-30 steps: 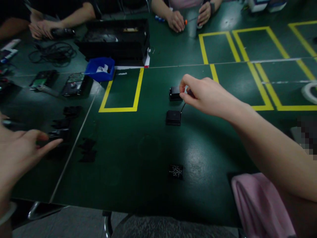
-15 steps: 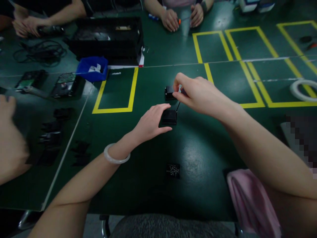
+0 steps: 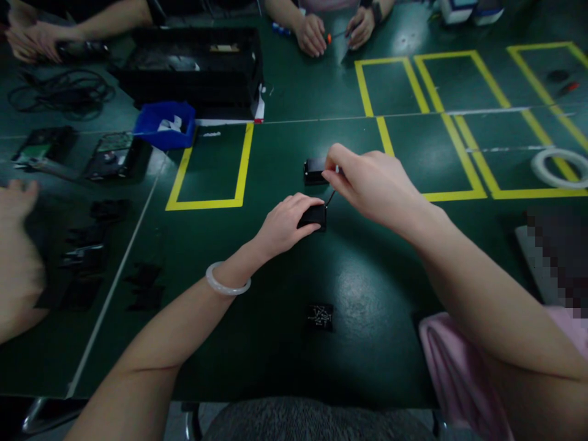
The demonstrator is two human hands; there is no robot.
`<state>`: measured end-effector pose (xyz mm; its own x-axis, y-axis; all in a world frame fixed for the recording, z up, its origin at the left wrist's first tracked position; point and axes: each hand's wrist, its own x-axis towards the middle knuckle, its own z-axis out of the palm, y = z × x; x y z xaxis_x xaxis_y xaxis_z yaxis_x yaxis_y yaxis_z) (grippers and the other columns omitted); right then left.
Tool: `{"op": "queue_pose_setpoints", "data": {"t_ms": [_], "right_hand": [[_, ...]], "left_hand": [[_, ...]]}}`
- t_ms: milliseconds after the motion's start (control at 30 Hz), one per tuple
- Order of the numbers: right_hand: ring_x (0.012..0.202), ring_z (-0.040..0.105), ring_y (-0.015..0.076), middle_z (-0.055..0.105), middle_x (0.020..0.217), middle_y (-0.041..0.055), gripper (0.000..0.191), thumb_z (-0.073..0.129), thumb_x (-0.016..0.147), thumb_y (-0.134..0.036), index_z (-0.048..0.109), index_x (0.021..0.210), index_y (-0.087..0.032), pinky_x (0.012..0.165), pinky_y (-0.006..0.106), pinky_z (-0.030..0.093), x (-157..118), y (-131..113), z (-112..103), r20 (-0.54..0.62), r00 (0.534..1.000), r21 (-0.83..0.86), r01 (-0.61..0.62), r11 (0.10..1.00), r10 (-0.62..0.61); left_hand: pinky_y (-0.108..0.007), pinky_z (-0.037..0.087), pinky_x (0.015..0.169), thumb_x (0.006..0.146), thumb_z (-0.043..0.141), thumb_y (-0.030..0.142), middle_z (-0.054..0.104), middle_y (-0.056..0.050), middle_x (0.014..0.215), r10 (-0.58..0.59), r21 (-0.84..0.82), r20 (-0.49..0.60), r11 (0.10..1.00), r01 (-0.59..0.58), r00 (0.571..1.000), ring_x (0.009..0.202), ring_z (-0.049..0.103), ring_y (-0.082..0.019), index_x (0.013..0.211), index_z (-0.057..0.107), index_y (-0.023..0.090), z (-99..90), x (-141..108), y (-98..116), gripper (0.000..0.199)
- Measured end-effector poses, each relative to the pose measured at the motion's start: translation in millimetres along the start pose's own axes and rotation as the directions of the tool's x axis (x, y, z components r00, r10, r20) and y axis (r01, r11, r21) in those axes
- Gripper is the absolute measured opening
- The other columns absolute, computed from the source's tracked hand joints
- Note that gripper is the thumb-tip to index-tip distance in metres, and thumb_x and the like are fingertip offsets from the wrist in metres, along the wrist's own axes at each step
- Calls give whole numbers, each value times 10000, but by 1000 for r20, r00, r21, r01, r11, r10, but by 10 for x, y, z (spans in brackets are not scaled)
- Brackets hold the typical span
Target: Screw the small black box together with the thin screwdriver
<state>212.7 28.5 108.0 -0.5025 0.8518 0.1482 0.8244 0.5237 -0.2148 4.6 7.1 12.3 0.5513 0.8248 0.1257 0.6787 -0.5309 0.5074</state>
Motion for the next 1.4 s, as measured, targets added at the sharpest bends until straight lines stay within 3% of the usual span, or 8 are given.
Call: {"op": "queue_pose_setpoints", "data": {"t_ms": [100, 300, 500, 700, 933, 1133, 1400], "right_hand": [[812, 694, 256, 747, 907, 111, 270, 407, 1048, -243, 606, 1216, -173, 703, 336, 443, -45, 1, -3, -12, 1000, -7, 4, 1000, -4], [825, 703, 273, 732, 809, 109, 315, 419, 1061, -364, 671, 1095, -179, 709, 334, 428, -41, 2, 21, -52, 999, -51, -10, 999, 8], [802, 702, 244, 755, 882, 98, 341, 377, 1040, -249, 633, 1245, -157, 653, 311, 384, -50, 14, 46, -49, 998, -40, 25, 999, -27], [727, 679, 229, 749, 801, 92, 324, 405, 1053, -341, 665, 1147, -172, 649, 304, 366, -72, -12, 59, -74, 997, -67, 13, 998, -18], [741, 692, 224, 753, 839, 80, 352, 400, 1000, -211, 618, 1270, -151, 655, 299, 384, -78, -41, 67, -52, 998, -51, 29, 998, -31], [718, 689, 238, 724, 788, 79, 300, 420, 1048, -308, 638, 1176, -148, 660, 309, 405, -64, -29, 119, -85, 996, -74, -20, 997, 14], [708, 669, 209, 704, 794, 64, 248, 421, 1041, -236, 612, 1178, -157, 648, 294, 396, -64, 2, 167, -132, 991, 14, 14, 1000, -12]], "left_hand": [[-458, 498, 1064, 974, 670, 245, 666, -110, 1318, 2, -2, -12, 1000, -2, 1000, 1198, 606, -279, 1363, 581, 174, 14, -9, 2, 406], [-457, 498, 1065, 984, 653, 270, 661, -107, 1317, 0, -27, -28, 1000, -1, 1000, 1208, 605, -275, 1361, 577, 188, 36, -26, 7, 393], [-453, 496, 1070, 981, 657, 258, 657, -109, 1315, 4, -49, -34, 999, -6, 999, 1212, 600, -275, 1357, 576, 184, 42, -28, -4, 392], [-458, 493, 1075, 986, 647, 270, 653, -108, 1318, 9, -66, -41, 998, -11, 999, 1211, 599, -273, 1358, 571, 185, 54, -35, -23, 389], [-445, 496, 1062, 981, 664, 252, 659, -118, 1296, 15, -66, -39, 998, -18, 999, 1199, 600, -278, 1326, 589, 155, 55, -26, -10, 366], [-460, 487, 1079, 989, 651, 267, 652, -111, 1315, 21, -61, -47, 998, -24, 999, 1211, 597, -278, 1360, 569, 188, 80, -36, -39, 388], [-451, 490, 1071, 989, 658, 253, 651, -121, 1306, 47, -68, -66, 996, -51, 997, 1200, 598, -275, 1361, 573, 162, 94, -39, -58, 392]]}}
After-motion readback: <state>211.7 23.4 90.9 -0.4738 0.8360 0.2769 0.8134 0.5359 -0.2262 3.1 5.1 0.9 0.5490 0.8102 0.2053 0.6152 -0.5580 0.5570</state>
